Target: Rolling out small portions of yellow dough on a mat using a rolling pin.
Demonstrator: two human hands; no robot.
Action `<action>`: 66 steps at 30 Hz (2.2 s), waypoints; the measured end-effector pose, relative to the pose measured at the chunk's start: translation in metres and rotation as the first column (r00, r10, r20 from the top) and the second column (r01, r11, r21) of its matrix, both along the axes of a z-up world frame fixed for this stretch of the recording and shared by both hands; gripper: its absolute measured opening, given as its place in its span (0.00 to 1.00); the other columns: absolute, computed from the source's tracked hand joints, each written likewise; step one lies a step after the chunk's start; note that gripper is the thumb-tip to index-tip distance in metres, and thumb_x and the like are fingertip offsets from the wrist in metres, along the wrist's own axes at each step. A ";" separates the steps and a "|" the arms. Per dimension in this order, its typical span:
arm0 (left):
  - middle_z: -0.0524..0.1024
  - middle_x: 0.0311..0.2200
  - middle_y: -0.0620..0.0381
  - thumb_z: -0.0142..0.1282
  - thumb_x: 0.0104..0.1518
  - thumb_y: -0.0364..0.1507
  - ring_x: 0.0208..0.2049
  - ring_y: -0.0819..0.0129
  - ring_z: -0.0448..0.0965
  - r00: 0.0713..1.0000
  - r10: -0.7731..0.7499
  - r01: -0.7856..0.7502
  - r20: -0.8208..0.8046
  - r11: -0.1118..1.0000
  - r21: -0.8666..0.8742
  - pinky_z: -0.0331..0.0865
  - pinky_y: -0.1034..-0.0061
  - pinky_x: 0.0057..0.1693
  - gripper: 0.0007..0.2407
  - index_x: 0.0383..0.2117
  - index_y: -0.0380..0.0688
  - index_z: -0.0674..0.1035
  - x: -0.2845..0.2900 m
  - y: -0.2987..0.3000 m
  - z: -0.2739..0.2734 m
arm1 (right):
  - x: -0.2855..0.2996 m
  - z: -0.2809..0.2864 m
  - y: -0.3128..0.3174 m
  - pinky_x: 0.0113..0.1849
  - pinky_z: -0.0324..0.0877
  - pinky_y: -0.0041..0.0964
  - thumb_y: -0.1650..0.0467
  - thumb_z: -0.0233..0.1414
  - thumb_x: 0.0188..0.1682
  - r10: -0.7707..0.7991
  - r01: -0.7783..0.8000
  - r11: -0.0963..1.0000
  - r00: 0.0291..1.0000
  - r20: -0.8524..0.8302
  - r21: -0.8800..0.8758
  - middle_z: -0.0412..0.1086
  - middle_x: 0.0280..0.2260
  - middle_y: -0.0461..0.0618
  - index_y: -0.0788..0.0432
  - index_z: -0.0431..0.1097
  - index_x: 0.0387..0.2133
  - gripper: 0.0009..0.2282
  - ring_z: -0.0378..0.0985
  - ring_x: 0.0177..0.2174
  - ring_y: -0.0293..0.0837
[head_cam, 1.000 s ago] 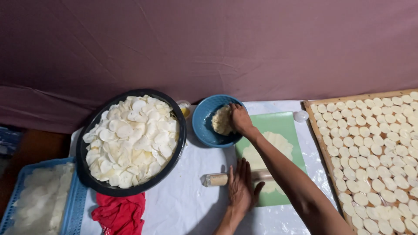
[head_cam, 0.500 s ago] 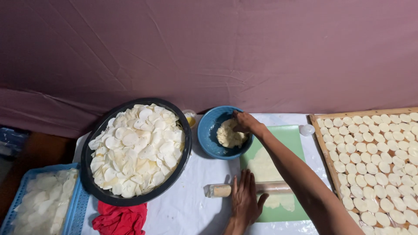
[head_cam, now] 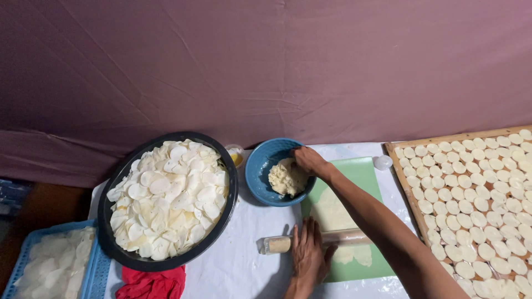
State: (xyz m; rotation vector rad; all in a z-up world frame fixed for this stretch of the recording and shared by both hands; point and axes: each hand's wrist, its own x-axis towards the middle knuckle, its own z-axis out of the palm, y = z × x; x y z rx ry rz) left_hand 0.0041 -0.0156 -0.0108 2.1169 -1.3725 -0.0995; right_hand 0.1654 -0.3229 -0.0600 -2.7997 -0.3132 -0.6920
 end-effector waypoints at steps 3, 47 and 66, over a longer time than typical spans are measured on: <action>0.62 0.62 0.23 0.55 0.62 0.39 0.66 0.34 0.57 0.998 0.019 -0.017 0.064 0.999 -0.032 0.37 0.40 0.70 0.30 0.58 0.16 0.66 -0.003 0.002 -0.003 | -0.009 0.083 0.029 0.28 0.71 0.49 0.74 0.54 0.44 -0.207 0.322 0.939 0.809 -0.550 0.121 0.75 0.27 0.57 0.64 0.71 0.27 0.03 0.73 0.23 0.54; 0.62 0.62 0.27 0.53 0.63 0.38 0.66 0.36 0.56 0.999 0.019 -0.021 0.038 0.998 0.062 0.38 0.43 0.69 0.29 0.59 0.19 0.65 -0.006 0.003 -0.011 | -0.039 0.100 0.054 0.36 0.76 0.31 0.77 0.56 0.49 0.088 0.375 0.327 0.902 -0.423 0.867 0.78 0.31 0.53 0.67 0.78 0.40 0.08 0.78 0.29 0.40; 0.71 0.57 0.43 0.64 0.53 0.44 0.61 0.51 0.70 0.986 0.049 -0.054 0.158 0.998 0.023 0.55 0.54 0.68 0.29 0.56 0.37 0.73 0.017 -0.004 -0.003 | -0.235 0.153 0.122 0.50 0.73 0.59 0.75 0.57 0.52 -0.323 0.277 -0.182 0.889 -0.324 0.943 0.74 0.38 0.56 0.67 0.75 0.47 0.11 0.78 0.39 0.48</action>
